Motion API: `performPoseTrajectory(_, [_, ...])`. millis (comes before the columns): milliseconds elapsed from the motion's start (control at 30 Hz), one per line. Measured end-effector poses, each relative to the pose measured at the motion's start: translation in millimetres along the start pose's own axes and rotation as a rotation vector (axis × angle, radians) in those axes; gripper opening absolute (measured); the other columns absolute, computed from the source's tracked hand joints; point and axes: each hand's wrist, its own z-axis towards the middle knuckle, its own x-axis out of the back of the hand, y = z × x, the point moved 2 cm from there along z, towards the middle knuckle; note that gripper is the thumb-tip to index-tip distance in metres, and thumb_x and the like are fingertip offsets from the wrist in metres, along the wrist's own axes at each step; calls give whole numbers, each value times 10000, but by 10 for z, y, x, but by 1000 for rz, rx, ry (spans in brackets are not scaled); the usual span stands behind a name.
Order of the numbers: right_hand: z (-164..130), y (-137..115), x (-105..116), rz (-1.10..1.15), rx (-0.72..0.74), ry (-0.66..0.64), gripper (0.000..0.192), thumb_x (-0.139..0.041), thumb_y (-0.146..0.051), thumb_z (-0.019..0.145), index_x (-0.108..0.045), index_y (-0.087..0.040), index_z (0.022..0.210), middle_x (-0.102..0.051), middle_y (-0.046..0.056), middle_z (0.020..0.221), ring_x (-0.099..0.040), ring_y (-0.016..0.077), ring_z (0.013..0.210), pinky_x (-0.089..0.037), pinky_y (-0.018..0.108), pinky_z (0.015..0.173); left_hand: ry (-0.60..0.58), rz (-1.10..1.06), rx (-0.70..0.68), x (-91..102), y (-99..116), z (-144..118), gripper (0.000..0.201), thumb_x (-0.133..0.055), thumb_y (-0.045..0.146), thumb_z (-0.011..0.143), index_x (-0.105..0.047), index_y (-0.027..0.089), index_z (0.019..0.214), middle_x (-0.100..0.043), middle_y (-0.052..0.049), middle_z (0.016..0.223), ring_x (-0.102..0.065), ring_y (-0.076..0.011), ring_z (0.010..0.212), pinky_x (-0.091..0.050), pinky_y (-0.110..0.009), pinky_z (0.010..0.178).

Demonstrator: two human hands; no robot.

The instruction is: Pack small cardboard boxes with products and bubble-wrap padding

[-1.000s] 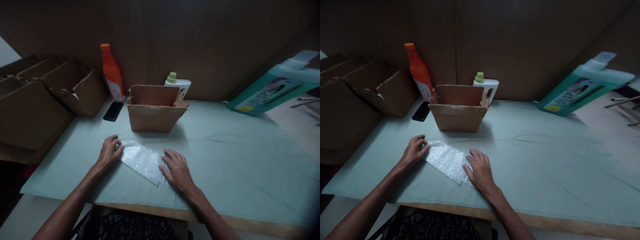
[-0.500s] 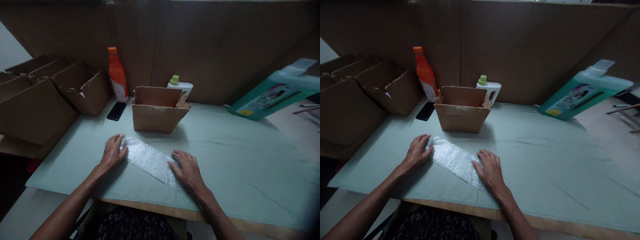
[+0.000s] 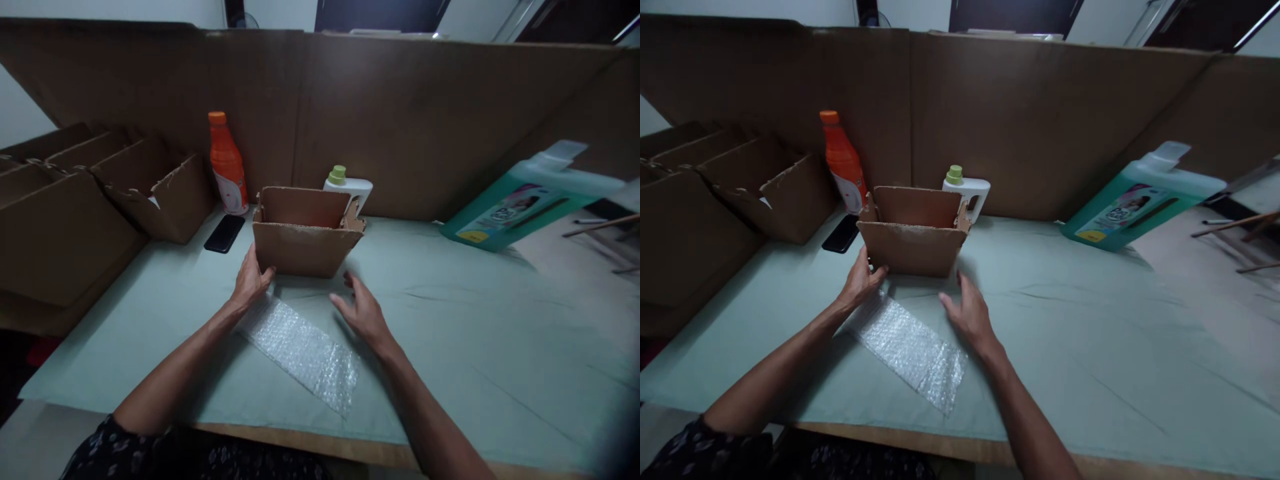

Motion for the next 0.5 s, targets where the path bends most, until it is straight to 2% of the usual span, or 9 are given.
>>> performPoseTrajectory(133, [670,-16,-119,135,-47,-23,594,-607,-368,809,-536,-100,1335,-704,188,1207,-686,323,1053,-550,485,907,15,45,11,-11,-7,140,628,-565,216,838,-387,150,1437,-594,-154,1299,-586,-305,1166,-500,-470,988])
performPoseTrajectory(200, [849,-22,-187,152,-40,-38,594,-606,-358,814,-533,-96,1342,-698,189,1221,-677,316,1078,-556,464,896,21,74,32,2,-2,314,622,-548,209,847,-383,148,1444,-590,-153,1308,-580,-305,1186,-484,-470,1017])
performPoseTrajectory(267, [868,-22,-213,164,-26,-64,630,-608,-335,813,-501,-93,1385,-677,197,1267,-668,310,1104,-564,445,881,5,103,53,55,8,494,626,-559,196,832,-407,139,1436,-609,-151,1274,-581,-311,1191,-473,-475,1032])
performPoseTrajectory(333, [697,-16,-185,158,-10,-98,638,-618,-328,813,-501,-95,1395,-661,205,1296,-662,315,1121,-561,453,889,-32,124,65,174,27,556,644,-595,188,797,-446,131,1421,-639,-145,1217,-578,-319,1196,-464,-481,1040])
performPoseTrajectory(400, [348,-10,-132,85,49,-144,540,-617,-353,840,-576,-119,1325,-664,196,1296,-652,323,1145,-539,484,931,-64,138,71,357,49,384,629,-616,200,774,-498,139,1389,-657,-133,1180,-586,-313,1174,-463,-482,1035])
performPoseTrajectory(467, [-104,-12,-101,-76,156,-184,398,-598,-385,887,-658,-153,1204,-663,182,1305,-628,332,1187,-504,511,976,-94,139,86,551,60,-55,507,-609,242,781,-596,161,1282,-682,-111,1116,-629,-284,1063,-493,-467,984])
performPoseTrajectory(500, [-330,-20,-99,-165,200,-183,368,-596,-392,900,-672,-156,1172,-654,187,1319,-617,343,1198,-499,523,971,-121,132,103,628,59,-353,394,-602,275,790,-660,166,1164,-702,-95,1014,-654,-264,942,-524,-457,918])
